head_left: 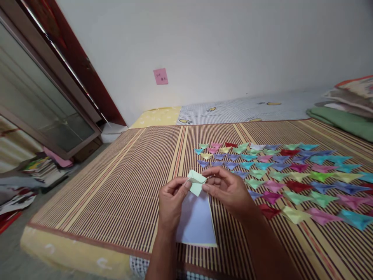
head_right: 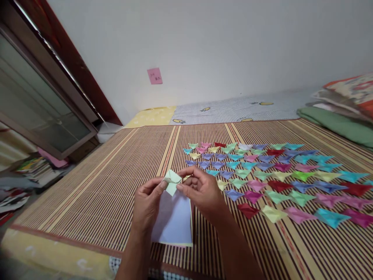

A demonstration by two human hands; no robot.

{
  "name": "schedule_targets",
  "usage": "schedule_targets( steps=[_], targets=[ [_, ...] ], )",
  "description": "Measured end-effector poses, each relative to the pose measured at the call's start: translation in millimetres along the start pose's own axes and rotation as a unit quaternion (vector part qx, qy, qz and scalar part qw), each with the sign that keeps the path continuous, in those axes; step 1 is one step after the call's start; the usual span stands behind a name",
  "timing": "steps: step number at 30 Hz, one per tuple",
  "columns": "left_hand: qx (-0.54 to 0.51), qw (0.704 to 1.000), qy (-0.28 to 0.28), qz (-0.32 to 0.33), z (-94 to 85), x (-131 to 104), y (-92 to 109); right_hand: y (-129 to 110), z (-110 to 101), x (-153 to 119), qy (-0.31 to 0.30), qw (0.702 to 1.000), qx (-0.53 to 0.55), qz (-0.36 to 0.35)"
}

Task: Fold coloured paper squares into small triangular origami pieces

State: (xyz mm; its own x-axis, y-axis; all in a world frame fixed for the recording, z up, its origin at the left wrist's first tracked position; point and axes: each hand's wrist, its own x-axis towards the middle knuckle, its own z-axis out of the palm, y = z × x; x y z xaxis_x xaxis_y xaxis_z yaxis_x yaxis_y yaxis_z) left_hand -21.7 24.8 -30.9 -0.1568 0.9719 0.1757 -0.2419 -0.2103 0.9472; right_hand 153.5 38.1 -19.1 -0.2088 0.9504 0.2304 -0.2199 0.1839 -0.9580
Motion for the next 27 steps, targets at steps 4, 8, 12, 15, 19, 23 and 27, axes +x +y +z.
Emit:
schedule_targets(
  steps=[4, 8, 12, 15, 19, 23, 27],
  targets=[
    [0.021, 0.999, -0.019, 0.023, 2.4, -0.6, 4.0, -1.3, 5.6, 1.5, 0.019, 0.996, -0.055, -0.071],
    [0.036, 0.998, -0.031, 0.038, 4.7, -2.6, 8.1, -0.8, 9.0, 2.6, 0.027, 0.993, -0.054, -0.098],
    [0.065, 0.997, -0.032, 0.032, 7.6, -6.1, 11.8, 1.4, 13.7, 2.0, 0.051, 0.992, -0.064, -0.096],
    [0.075, 0.996, -0.021, 0.036, 10.9, -7.2, 13.9, 2.8, 16.1, 1.7, 0.070, 0.988, -0.089, -0.102],
    [0.099, 0.993, -0.009, 0.056, 15.0, -7.6, 14.7, 3.4, 16.1, 2.3, 0.077, 0.987, -0.102, -0.102],
    [0.100, 0.993, -0.001, 0.056, 16.1, -9.9, 14.3, 3.3, 14.7, 2.4, 0.080, 0.986, -0.111, -0.096],
    [0.127, 0.989, -0.007, 0.073, 15.0, -12.2, 14.5, 3.8, 14.4, 2.3, 0.079, 0.987, -0.113, -0.088]
  ],
)
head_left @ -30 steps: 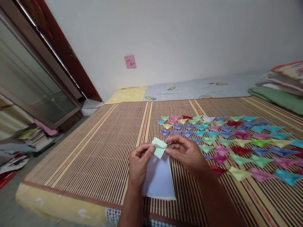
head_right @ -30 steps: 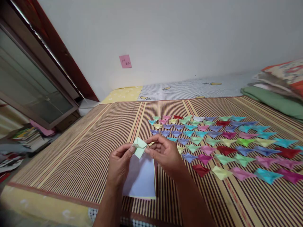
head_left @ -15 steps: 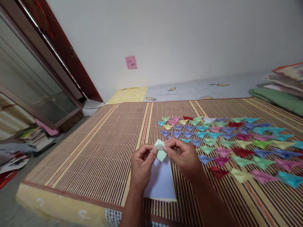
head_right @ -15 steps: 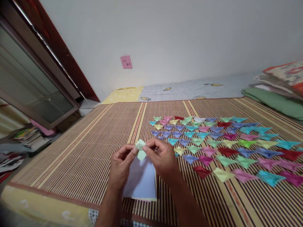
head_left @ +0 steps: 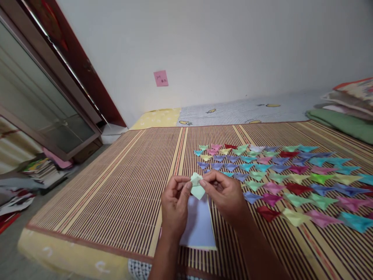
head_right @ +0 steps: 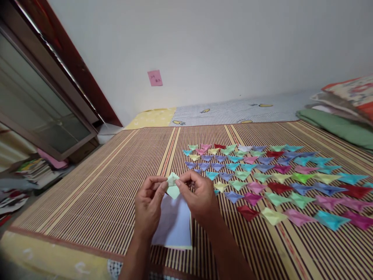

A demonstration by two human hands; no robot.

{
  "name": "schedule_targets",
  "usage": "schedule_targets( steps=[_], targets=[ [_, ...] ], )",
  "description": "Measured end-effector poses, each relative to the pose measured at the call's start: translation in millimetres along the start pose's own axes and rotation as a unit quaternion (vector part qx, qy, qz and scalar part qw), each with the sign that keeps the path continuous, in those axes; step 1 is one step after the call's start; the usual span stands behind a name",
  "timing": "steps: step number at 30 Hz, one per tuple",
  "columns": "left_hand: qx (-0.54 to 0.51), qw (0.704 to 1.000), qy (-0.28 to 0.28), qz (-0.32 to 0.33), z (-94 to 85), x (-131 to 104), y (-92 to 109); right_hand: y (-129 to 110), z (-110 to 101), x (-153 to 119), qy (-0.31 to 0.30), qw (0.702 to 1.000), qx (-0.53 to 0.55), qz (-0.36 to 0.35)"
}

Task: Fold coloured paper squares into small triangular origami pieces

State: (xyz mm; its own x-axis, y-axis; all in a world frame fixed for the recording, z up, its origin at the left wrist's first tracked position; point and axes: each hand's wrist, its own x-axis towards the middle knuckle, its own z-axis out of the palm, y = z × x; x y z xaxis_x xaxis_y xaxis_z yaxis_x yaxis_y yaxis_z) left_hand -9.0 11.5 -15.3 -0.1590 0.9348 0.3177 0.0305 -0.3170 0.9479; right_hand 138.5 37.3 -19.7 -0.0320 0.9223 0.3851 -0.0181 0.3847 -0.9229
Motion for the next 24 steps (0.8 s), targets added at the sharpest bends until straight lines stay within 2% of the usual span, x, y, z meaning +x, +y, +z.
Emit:
schedule_targets(
  steps=[7, 18, 21, 24],
  targets=[
    [0.062, 0.997, 0.002, 0.056, 0.4, -0.7, -4.0, 0.7, 1.0, -0.2, 0.016, 1.000, 0.003, 0.012],
    [-0.024, 0.999, 0.042, -0.020, 12.6, -0.7, 0.9, 4.1, 9.0, -2.1, 0.066, 0.997, -0.038, 0.007],
    [-0.022, 0.999, 0.032, -0.029, 11.6, -0.4, 0.4, 6.9, 9.0, -1.3, 0.075, 0.996, -0.037, -0.004],
    [0.006, 1.000, 0.007, -0.021, 8.6, -1.1, -0.7, 8.3, 5.9, -0.4, 0.049, 0.999, -0.012, 0.016]
  ],
)
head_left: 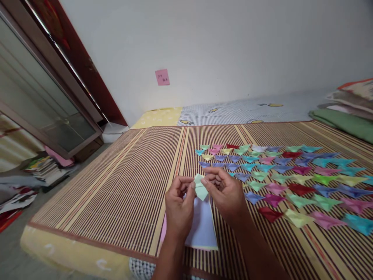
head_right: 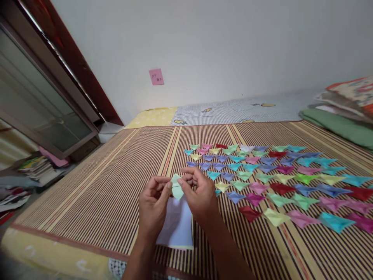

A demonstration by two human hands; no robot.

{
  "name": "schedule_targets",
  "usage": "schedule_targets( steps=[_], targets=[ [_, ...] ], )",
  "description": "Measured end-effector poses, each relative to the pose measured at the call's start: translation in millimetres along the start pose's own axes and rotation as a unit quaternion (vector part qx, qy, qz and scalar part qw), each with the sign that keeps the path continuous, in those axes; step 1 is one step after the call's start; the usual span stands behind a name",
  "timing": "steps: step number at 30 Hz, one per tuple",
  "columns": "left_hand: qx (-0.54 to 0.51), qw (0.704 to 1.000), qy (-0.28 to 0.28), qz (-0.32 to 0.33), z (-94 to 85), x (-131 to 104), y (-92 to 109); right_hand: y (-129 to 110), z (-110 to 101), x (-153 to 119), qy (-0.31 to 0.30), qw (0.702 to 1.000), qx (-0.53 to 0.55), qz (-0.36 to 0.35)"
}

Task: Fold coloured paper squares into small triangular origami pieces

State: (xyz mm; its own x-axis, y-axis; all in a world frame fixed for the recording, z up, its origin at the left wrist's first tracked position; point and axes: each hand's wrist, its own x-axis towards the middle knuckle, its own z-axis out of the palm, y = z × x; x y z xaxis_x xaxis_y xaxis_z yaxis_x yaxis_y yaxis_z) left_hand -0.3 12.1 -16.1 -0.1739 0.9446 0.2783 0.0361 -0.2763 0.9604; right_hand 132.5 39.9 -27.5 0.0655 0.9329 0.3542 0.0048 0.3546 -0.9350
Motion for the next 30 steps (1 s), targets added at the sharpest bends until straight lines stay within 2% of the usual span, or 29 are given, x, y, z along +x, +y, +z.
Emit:
schedule_targets(
  steps=[3, 6, 12, 15, 19, 22, 30],
  targets=[
    [0.061, 0.997, -0.023, 0.029, -3.3, -1.0, -0.9, -0.3, -4.7, 1.4, -0.039, 0.998, 0.028, 0.040],
    [0.107, 0.992, -0.037, 0.054, -5.6, -1.3, -0.3, -1.5, -8.5, 2.6, -0.049, 0.996, 0.052, 0.057],
    [0.102, 0.990, -0.075, 0.068, -7.0, -0.7, 3.5, -5.3, -12.6, 3.4, -0.068, 0.995, 0.061, 0.049],
    [0.055, 0.994, -0.081, 0.038, -5.0, 0.0, 4.5, -7.0, -13.6, 3.3, -0.068, 0.996, 0.043, 0.030],
    [-0.069, 0.993, -0.064, -0.077, -0.7, 3.2, 4.1, -7.8, -13.2, 4.0, -0.048, 0.998, 0.035, 0.012],
    [-0.099, 0.985, -0.053, -0.134, 1.0, 6.2, 2.4, -7.8, -12.5, 4.5, -0.026, 0.999, 0.027, -0.006],
    [-0.105, 0.988, -0.047, -0.102, 1.2, 5.5, 2.2, -8.5, -13.2, 3.3, -0.027, 0.999, 0.003, -0.026]
  ],
)
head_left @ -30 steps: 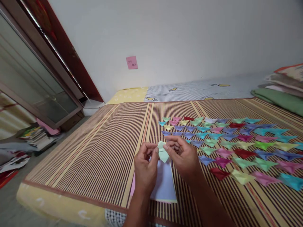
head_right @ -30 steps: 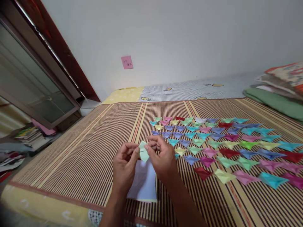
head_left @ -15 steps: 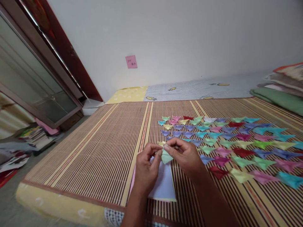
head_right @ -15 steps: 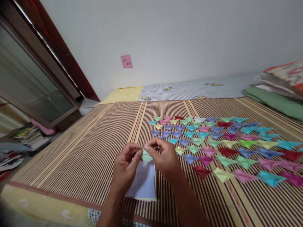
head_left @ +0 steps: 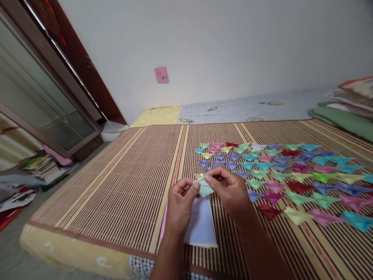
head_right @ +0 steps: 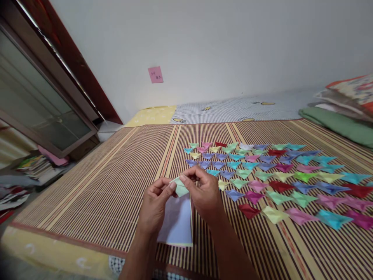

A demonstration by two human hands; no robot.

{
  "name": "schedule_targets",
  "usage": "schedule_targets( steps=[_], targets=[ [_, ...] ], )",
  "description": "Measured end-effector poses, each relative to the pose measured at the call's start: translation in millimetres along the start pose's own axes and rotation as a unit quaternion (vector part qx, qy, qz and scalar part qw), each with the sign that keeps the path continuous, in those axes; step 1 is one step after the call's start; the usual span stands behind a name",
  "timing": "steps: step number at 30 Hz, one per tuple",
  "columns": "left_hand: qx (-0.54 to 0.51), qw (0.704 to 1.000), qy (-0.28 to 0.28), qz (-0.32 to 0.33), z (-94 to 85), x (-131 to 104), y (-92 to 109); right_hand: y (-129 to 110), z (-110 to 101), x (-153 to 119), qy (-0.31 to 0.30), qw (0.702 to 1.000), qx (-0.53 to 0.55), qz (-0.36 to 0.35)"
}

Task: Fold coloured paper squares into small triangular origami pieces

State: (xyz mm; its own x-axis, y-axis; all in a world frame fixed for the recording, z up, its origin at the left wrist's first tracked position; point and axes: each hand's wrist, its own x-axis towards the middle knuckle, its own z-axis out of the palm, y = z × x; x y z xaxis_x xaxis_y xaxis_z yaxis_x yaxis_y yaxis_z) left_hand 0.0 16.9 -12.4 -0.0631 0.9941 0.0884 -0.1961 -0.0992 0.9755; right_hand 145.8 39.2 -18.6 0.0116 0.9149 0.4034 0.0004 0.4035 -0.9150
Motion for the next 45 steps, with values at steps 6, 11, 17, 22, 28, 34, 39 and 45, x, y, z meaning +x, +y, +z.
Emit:
schedule_targets(
  steps=[6, 11, 17, 22, 28, 34, 39, 45],
  targets=[
    [-0.004, 0.999, -0.043, -0.025, -0.5, 0.1, 2.9, 1.1, -0.2, 2.0, -0.025, 0.999, 0.035, 0.008],
    [0.013, 0.999, -0.027, -0.033, -5.8, 1.1, -0.8, 2.9, 0.7, 3.1, -0.075, 0.991, 0.072, 0.086],
    [-0.017, 0.997, 0.072, -0.017, -11.5, 3.5, -6.8, -0.8, -2.4, 4.1, -0.092, 0.990, 0.031, 0.102],
    [-0.035, 0.995, 0.094, -0.014, -12.1, 4.1, -10.3, -1.7, 2.9, 1.4, -0.102, 0.989, 0.012, 0.103],
    [-0.063, 0.996, 0.070, -0.002, -12.1, 5.0, -11.4, 2.7, 4.7, 0.9, -0.093, 0.990, 0.026, 0.103],
    [-0.058, 0.997, 0.051, 0.007, -13.1, 4.8, -12.5, -3.8, 4.9, 1.1, -0.110, 0.991, -0.006, 0.070],
    [-0.027, 0.999, 0.040, 0.009, -14.0, 2.7, -8.9, -6.1, 6.0, 0.8, -0.108, 0.993, -0.046, 0.032],
    [0.125, 0.991, -0.022, 0.040, -16.2, 0.3, 2.4, -3.2, 5.0, 0.6, -0.099, 0.993, -0.015, 0.057]
  ],
)
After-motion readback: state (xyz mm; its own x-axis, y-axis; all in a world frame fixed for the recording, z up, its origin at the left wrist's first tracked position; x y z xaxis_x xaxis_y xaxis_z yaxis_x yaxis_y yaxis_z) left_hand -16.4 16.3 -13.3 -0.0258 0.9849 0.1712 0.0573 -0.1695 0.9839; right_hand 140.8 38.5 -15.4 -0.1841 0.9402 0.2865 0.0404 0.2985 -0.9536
